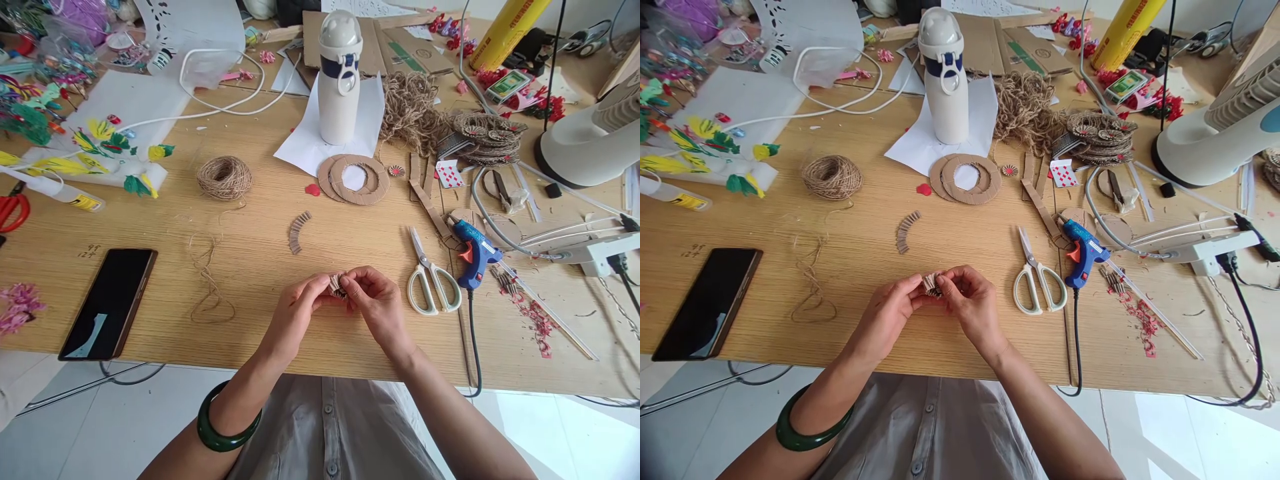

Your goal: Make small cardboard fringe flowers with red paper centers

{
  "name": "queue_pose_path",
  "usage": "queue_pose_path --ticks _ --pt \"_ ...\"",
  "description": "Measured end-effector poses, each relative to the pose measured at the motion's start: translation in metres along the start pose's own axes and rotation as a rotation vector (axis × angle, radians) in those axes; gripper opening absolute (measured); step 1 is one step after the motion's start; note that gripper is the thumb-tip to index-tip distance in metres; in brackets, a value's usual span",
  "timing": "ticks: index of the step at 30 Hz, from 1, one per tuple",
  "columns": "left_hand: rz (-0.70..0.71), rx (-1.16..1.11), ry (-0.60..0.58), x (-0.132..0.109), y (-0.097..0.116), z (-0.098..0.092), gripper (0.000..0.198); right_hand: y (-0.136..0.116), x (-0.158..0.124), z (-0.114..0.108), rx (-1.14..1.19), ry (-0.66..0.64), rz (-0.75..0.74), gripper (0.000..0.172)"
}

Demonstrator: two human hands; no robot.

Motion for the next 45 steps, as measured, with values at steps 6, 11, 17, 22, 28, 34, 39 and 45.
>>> queue_pose_path --ticks 6,11,17,22,28,34,39,45 --pt "-0.030 0.013 -0.023 -0.003 0.002 -0.004 0.028 -0.004 -0.001 -0.002 -0.020 0.032 -0.017 0.023" --pt "-0.009 0.109 0.043 -0.002 0.001 -0.002 0.025 -0.006 -0.003 -0.002 -0.017 0.023 -0.008 0.023" --pt "0.009 0.137 0.087 0.001 0.001 -0.001 0.023 -0.007 0.000 -0.003 0.042 0.009 0.045 0.026" --pt "0.057 0.233 0.090 0.007 -0.001 -0.005 0.026 -0.009 0.007 -0.002 0.045 -0.049 0.070 0.031" --pt "0.130 0.355 0.157 0.017 0.001 -0.011 0.028 -0.012 0.019 0.000 -0.009 -0.042 0.112 0.041" --pt "0.069 0.280 0.138 0.021 0.006 -0.012 0.030 -0.012 0.027 -0.003 -0.082 -0.049 0.114 0.042" --pt "0.063 0.346 0.140 0.024 0.008 -0.014 0.028 -0.014 0.031 -0.003 -0.150 -0.079 0.082 0.040" --pt "0.044 0.372 0.175 0.031 0.008 -0.014 0.028 -0.009 0.034 -0.005 -0.230 -0.075 0.027 0.035"
Point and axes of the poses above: each hand's wrist, its own x-axis towards the middle knuckle, its own z-axis out of the palm, y = z × x, the point moved 1 cm from there along x, towards the middle knuckle, and after that the axes turned 6 degrees about x, right-handed, at the moved point
